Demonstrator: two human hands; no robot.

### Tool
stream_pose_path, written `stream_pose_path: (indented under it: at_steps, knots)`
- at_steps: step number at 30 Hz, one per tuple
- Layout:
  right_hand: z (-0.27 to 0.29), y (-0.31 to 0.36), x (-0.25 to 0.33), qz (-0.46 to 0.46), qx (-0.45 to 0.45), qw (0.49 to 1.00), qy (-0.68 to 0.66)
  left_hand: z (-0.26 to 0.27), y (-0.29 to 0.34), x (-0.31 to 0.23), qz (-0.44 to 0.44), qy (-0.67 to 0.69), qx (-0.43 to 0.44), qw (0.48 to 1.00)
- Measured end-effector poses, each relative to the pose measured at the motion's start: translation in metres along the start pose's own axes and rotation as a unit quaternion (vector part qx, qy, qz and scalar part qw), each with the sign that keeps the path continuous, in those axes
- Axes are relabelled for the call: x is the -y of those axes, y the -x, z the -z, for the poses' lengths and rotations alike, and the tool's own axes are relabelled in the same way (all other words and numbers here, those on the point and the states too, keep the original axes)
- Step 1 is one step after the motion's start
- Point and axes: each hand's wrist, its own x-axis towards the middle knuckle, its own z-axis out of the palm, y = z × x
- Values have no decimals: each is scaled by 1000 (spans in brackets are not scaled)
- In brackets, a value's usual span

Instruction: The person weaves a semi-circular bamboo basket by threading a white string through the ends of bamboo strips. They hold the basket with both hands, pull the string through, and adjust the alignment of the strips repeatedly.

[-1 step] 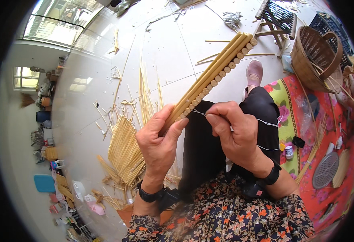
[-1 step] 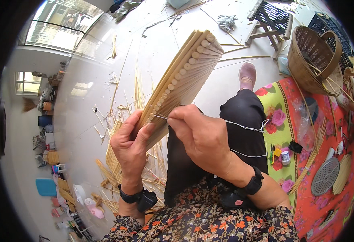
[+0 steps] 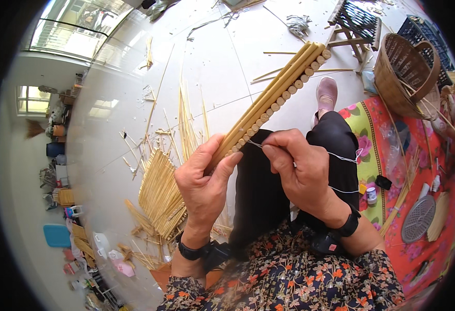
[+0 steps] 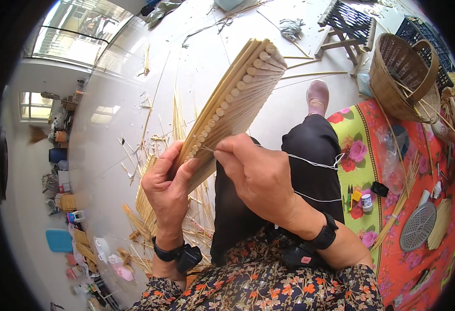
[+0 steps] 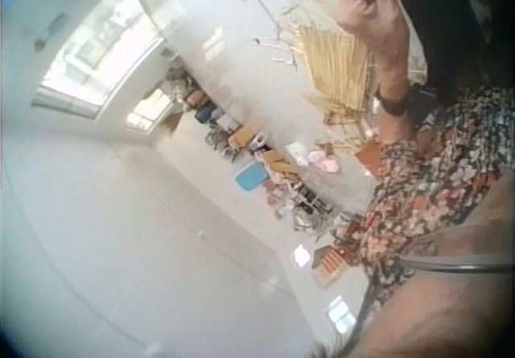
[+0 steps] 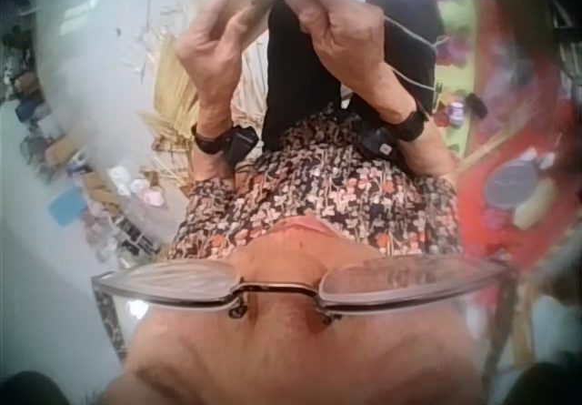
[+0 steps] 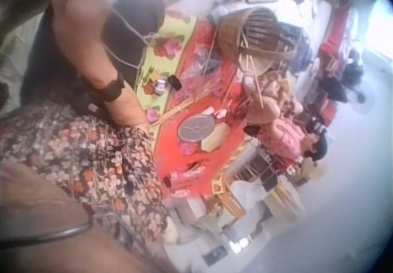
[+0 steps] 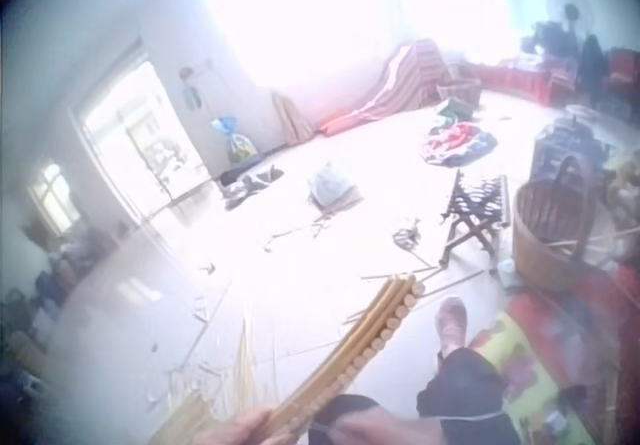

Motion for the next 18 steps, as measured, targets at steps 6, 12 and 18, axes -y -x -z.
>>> stream_pose_path:
  at_steps: [6,12,18]
  knots:
    - [-1,1,0,13,5,1000,25,1,1,2,-4,10,-11,1000]
    - [0,1,-1,16,7,999,37,0,3,2,0,1,-2,1000]
    - [10,0,1,29,28,998,44,-3,7,-1,-22,-16,5,1000]
